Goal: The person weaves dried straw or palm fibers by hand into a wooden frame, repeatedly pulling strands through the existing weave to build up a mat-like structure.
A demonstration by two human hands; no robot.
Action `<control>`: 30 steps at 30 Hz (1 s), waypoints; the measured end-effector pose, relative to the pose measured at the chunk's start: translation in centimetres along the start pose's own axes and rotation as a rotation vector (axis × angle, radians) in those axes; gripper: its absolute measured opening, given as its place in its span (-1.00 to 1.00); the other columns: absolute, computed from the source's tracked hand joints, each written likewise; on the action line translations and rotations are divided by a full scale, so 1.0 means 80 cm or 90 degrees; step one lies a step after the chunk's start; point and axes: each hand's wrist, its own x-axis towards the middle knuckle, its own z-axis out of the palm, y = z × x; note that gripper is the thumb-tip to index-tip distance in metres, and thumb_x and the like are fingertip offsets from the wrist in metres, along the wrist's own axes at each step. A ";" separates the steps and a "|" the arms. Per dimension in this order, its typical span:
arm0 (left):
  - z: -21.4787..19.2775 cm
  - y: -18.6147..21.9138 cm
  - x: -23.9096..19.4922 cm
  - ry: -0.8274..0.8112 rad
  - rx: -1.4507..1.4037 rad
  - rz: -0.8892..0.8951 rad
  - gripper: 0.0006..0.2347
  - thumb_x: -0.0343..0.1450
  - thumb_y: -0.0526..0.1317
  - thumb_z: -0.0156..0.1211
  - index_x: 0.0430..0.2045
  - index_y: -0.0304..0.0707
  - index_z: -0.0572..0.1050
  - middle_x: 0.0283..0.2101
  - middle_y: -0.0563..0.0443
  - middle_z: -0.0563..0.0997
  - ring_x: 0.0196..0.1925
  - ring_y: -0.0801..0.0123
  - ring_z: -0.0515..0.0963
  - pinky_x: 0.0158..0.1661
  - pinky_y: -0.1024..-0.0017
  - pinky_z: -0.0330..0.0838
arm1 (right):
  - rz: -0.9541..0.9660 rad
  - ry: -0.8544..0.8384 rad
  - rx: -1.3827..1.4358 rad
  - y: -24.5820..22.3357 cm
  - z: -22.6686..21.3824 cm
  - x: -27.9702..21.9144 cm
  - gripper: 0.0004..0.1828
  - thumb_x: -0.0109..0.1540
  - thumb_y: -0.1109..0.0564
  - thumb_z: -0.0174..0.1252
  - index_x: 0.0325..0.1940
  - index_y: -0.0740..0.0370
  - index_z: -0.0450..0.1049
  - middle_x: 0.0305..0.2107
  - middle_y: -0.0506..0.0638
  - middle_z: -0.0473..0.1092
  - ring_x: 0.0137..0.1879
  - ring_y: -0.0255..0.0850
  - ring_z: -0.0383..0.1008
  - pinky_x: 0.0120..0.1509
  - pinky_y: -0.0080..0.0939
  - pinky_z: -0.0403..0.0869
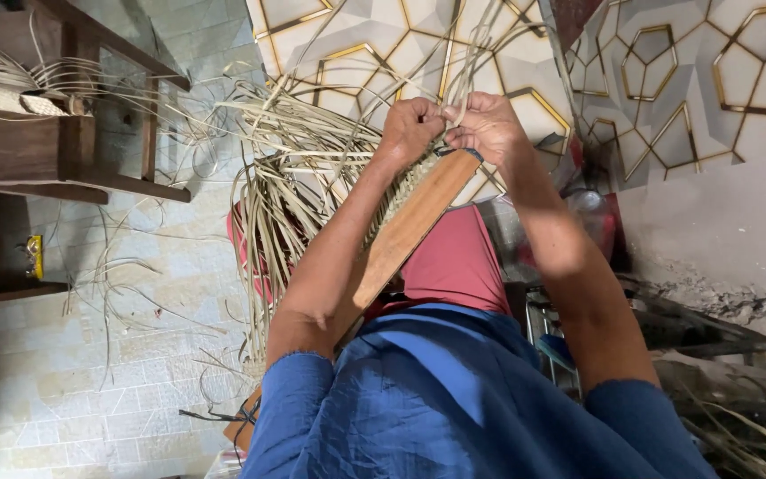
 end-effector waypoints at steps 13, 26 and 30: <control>0.004 0.003 -0.007 0.073 0.098 -0.049 -0.86 0.21 -0.19 0.32 -0.71 -0.25 0.54 -0.69 -0.12 0.49 -0.57 0.13 0.57 -0.46 0.24 0.39 | -0.269 -0.035 -0.237 -0.029 0.019 -0.064 -0.75 0.18 0.29 0.45 -0.15 0.43 0.54 0.04 0.24 0.36 0.06 -0.14 0.51 -0.01 -0.21 0.67; 0.008 0.024 -0.015 0.079 -0.131 0.021 -0.65 0.30 -0.46 0.37 -0.80 -0.11 0.30 -0.62 0.16 0.47 -0.61 0.54 0.37 -0.61 0.52 0.30 | -0.149 0.111 0.120 -0.102 -0.015 -0.089 -0.90 0.32 0.30 0.12 -0.14 0.19 0.51 -0.30 0.00 0.41 -0.11 -0.10 0.53 0.04 -0.21 0.53; 0.002 0.045 -0.019 0.083 -0.162 -0.094 -0.71 0.36 -0.43 0.36 -0.80 -0.15 0.47 -0.72 0.21 0.41 -0.68 0.55 0.29 -0.58 0.53 0.29 | -0.249 0.144 0.284 -0.121 -0.197 -0.093 -0.80 0.48 0.23 0.10 -0.26 0.14 0.45 -0.43 0.07 0.44 -0.46 -0.33 0.41 -0.53 -0.55 0.21</control>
